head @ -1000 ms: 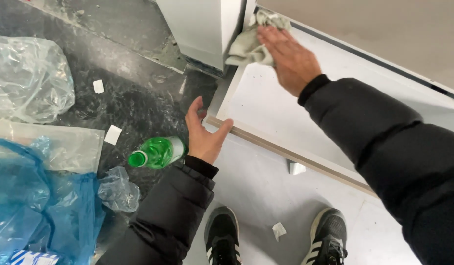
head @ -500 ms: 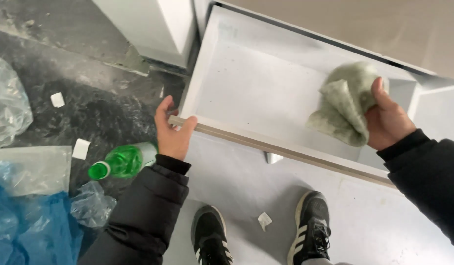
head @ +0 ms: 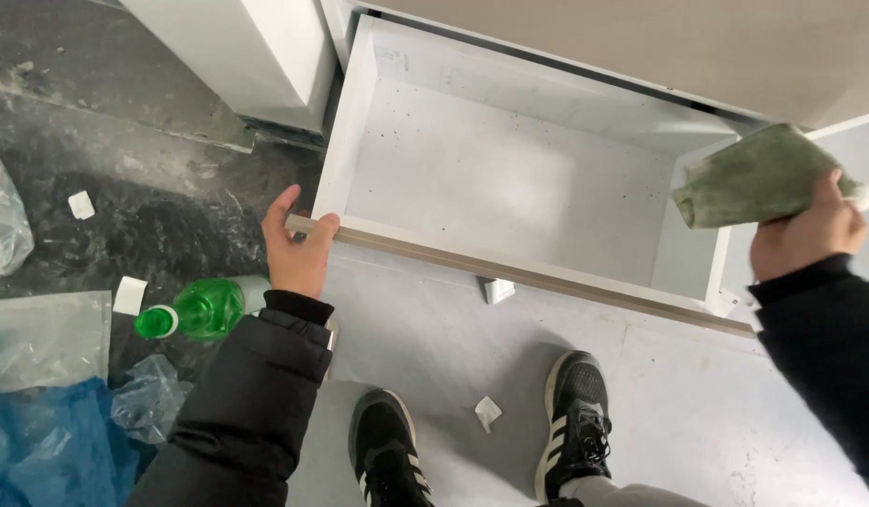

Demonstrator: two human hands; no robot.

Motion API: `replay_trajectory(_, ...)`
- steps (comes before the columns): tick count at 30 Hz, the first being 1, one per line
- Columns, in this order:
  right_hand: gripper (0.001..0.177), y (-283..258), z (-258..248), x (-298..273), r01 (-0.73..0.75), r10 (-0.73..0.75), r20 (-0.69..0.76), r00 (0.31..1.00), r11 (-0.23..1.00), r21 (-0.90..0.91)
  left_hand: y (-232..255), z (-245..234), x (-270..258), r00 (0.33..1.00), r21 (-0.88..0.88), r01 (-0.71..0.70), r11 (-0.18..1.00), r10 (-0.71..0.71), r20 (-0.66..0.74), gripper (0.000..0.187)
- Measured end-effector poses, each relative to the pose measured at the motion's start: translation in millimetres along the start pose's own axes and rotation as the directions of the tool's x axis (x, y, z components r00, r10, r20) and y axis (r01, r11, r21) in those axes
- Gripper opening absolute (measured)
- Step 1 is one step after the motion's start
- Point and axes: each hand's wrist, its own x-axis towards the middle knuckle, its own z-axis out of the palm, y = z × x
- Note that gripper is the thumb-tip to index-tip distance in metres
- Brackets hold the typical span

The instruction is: Cleaning the exterior edges and interior of a white drawer using a cloth and cleaning solution.

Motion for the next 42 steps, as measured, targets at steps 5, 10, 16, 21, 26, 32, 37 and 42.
replay_trajectory(5, 0.021, 129.7, 58.0, 68.5, 0.366, -0.344, 0.593, 0.728, 0.926, 0.089, 11.1, 5.6, -13.8, 0.994, -0.053, 0.109, 0.993, -0.109, 0.006, 0.073)
replay_trajectory(10, 0.049, 137.3, 103.5, -52.7, 0.921, -0.312, 0.926, 0.214, -0.252, -0.298, -34.0, 5.2, 7.6, 0.994, -0.057, -0.095, 0.994, 0.092, -0.051, 0.077)
replay_trajectory(16, 0.058, 107.2, 181.9, -99.5, 0.982, -0.142, 0.990, -0.013, -0.187, -0.014, -2.2, 4.0, -9.1, 1.000, -0.062, 0.010, 0.998, -0.011, -0.016, 0.071)
replay_trajectory(21, 0.066, 133.6, 277.2, -167.0, 0.983, 0.118, 0.983, -0.141, -0.104, 0.154, -0.2, 6.4, -6.3, 1.000, -0.093, 0.018, 0.995, -0.017, 0.008, 0.073)
replay_trajectory(26, 0.108, 186.9, 340.1, -196.3, 0.842, 0.010, 0.941, -0.339, -0.442, 0.309, -3.5, 1.2, -6.0, 0.998, -0.043, -0.016, 0.999, 0.018, 0.056, 0.070)
replay_trajectory(32, 0.068, 173.9, 204.4, 11.5, 0.696, -0.130, 0.914, -0.385, -0.692, 0.194, -3.8, 4.1, -3.1, 0.998, -0.039, -0.023, 0.999, 0.025, 0.057, 0.064)
replay_trajectory(37, 0.058, 56.8, 81.8, 69.8, 0.615, -0.065, 0.929, -0.363, -0.766, 0.187, -11.3, 10.1, -3.6, 0.998, -0.118, -0.054, 0.991, 0.059, 0.032, 0.058)
replay_trajectory(42, 0.077, 98.6, 113.1, 33.6, 0.685, -0.071, 0.961, -0.267, -0.716, 0.138, -24.1, 12.8, 1.1, 0.991, -0.176, -0.122, 0.977, 0.129, 0.028, 0.063)
